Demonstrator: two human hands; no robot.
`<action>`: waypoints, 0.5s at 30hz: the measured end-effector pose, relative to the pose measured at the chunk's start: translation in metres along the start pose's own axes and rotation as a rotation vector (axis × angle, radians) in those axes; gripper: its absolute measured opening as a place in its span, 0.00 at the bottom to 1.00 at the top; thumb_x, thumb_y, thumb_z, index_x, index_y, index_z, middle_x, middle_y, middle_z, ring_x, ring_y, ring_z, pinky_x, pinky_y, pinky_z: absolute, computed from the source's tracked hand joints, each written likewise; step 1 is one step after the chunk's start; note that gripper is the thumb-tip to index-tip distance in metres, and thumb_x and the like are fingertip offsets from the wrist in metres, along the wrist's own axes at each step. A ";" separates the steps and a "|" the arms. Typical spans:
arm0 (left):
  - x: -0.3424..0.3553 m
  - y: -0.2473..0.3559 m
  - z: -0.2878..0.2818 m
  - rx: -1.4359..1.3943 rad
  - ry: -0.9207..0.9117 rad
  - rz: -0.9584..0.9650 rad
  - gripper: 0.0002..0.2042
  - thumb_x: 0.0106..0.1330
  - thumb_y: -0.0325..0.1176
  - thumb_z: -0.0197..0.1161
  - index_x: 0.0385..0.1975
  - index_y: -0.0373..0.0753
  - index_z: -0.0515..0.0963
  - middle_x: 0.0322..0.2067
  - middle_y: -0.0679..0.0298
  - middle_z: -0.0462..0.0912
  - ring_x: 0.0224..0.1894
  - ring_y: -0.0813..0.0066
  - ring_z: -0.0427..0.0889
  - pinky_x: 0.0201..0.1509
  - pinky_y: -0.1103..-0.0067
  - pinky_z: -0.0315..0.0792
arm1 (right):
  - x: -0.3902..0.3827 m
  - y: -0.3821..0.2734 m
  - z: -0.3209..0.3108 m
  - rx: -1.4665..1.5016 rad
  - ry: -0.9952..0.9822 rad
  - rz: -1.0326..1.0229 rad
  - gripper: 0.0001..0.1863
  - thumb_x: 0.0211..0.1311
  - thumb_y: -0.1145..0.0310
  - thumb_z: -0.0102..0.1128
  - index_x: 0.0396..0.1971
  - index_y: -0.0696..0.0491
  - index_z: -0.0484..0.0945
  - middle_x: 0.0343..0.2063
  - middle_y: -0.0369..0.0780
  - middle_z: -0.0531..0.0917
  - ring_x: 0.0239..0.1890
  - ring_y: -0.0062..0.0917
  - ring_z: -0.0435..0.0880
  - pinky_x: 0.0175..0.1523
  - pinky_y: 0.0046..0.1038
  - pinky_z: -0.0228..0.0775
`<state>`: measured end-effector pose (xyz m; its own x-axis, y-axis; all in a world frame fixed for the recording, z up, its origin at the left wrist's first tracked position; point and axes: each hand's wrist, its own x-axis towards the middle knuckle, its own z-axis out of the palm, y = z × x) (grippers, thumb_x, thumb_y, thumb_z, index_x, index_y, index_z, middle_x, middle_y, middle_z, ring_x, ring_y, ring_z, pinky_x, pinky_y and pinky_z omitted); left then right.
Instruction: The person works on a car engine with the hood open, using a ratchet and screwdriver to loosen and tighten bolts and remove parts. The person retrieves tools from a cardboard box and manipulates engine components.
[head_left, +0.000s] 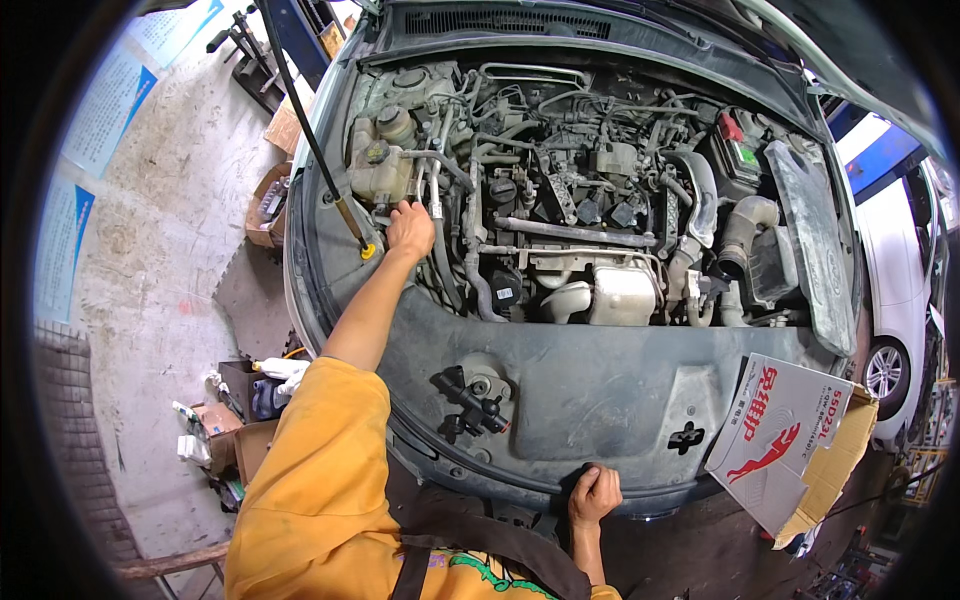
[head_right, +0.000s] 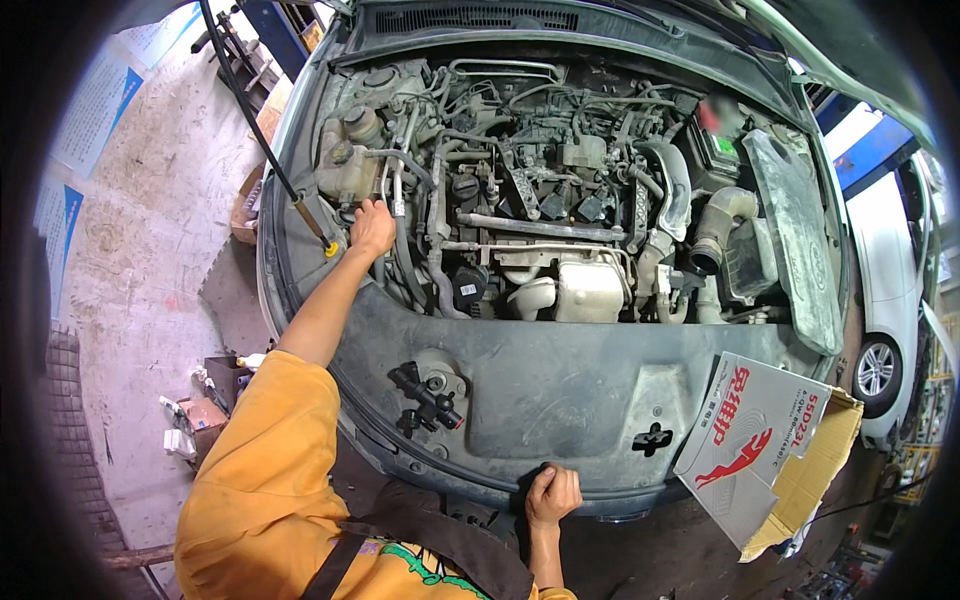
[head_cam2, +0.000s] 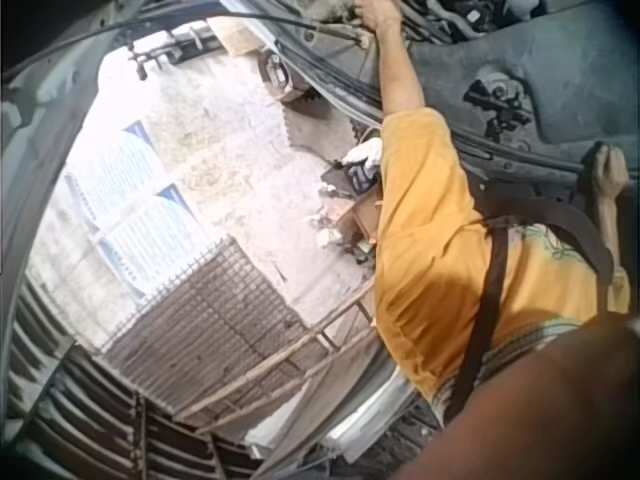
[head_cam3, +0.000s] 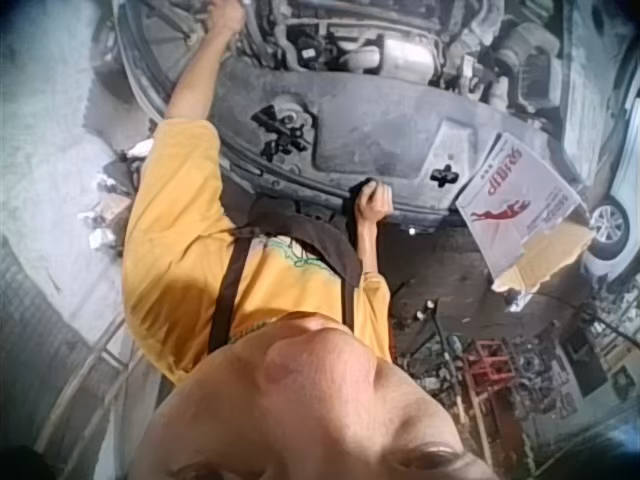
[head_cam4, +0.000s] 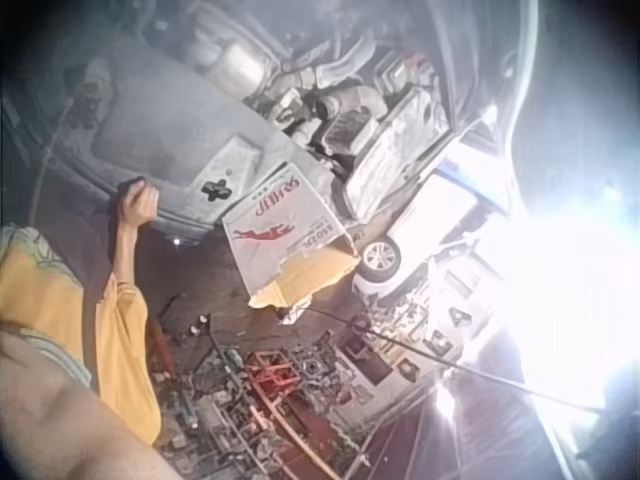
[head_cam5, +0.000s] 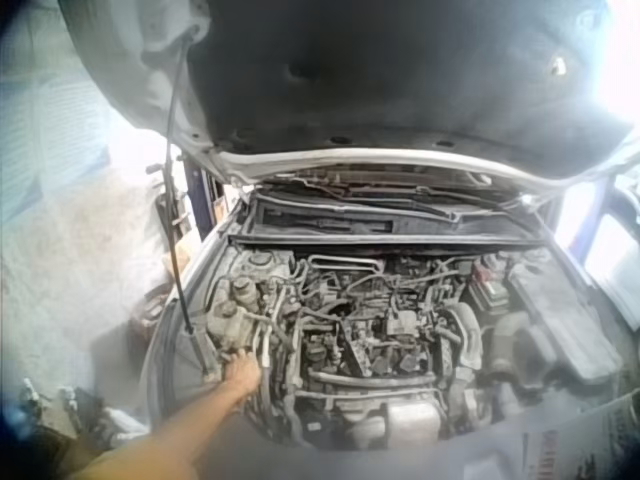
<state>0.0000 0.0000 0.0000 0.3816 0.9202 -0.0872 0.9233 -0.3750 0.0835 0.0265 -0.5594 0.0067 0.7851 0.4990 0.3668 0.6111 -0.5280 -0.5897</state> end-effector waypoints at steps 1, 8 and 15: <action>-0.001 0.000 0.000 0.005 0.010 0.008 0.14 0.67 0.30 0.55 0.49 0.31 0.73 0.54 0.46 0.71 0.58 0.44 0.73 0.58 0.57 0.75 | 0.000 -0.001 0.000 -0.003 0.001 -0.001 0.09 0.67 0.73 0.53 0.26 0.57 0.78 0.22 0.44 0.78 0.23 0.40 0.75 0.29 0.38 0.65; 0.003 -0.001 0.007 0.013 0.101 0.016 0.13 0.68 0.31 0.53 0.47 0.31 0.74 0.52 0.46 0.73 0.56 0.45 0.74 0.55 0.58 0.76 | 0.002 0.000 0.003 -0.008 -0.001 -0.006 0.09 0.67 0.74 0.53 0.26 0.57 0.78 0.21 0.44 0.78 0.23 0.40 0.74 0.28 0.38 0.65; -0.002 -0.002 0.020 0.002 0.186 -0.003 0.15 0.67 0.38 0.57 0.45 0.32 0.75 0.49 0.47 0.74 0.54 0.47 0.76 0.53 0.58 0.77 | -0.002 0.000 -0.001 -0.018 -0.006 -0.005 0.09 0.67 0.73 0.53 0.26 0.57 0.78 0.21 0.44 0.78 0.23 0.40 0.75 0.28 0.38 0.65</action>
<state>-0.0012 -0.0032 -0.0195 0.3646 0.9260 0.0980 0.9244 -0.3726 0.0811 0.0250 -0.5615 0.0069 0.7816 0.5055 0.3654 0.6166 -0.5379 -0.5749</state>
